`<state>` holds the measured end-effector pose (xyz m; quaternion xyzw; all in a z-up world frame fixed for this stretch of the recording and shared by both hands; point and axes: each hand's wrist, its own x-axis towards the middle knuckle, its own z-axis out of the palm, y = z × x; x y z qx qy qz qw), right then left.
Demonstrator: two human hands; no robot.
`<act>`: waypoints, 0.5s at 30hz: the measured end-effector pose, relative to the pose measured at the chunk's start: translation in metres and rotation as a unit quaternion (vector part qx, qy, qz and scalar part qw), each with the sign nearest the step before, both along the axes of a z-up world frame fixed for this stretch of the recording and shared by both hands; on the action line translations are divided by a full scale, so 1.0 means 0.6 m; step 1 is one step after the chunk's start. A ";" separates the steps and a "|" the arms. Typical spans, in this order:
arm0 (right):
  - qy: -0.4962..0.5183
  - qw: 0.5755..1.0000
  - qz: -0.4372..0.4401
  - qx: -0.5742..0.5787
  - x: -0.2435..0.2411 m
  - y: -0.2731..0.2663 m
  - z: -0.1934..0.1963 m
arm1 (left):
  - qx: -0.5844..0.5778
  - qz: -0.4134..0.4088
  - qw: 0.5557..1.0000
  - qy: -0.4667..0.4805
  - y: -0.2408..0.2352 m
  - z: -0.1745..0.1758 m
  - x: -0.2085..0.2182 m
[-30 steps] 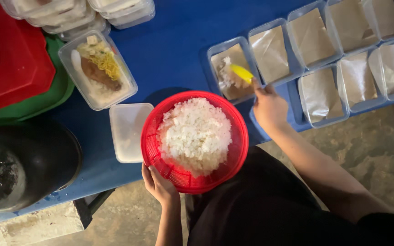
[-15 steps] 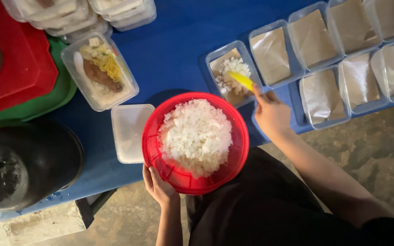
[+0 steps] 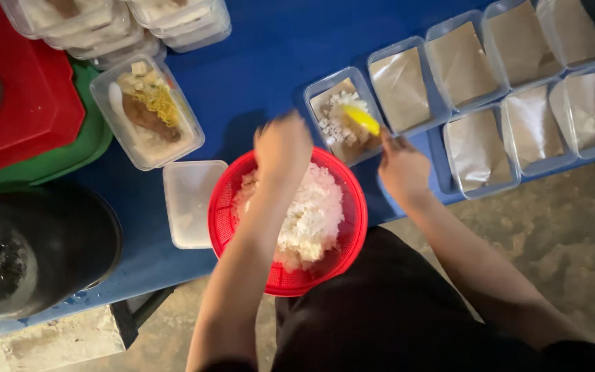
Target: The person packs cooked rice, meat, and vegetables into clear plastic containers on a blue table. They use a yellow scoop to transfer rice from a red colander into the containers, then place lids on the filled containers and arrange them in rows.
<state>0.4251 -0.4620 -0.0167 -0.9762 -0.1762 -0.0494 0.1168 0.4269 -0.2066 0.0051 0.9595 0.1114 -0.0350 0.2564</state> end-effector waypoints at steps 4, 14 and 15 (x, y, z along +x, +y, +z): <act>0.026 0.999 -0.023 0.003 0.015 0.013 -0.005 | -0.082 0.039 0.985 0.146 -0.012 -0.070 0.130; 0.046 0.999 0.006 -0.015 0.014 0.023 -0.003 | -0.214 0.094 0.952 0.199 -0.004 -0.104 0.180; 0.062 0.998 0.011 -0.030 0.016 0.023 0.004 | -0.206 0.082 0.954 0.200 -0.005 -0.099 0.181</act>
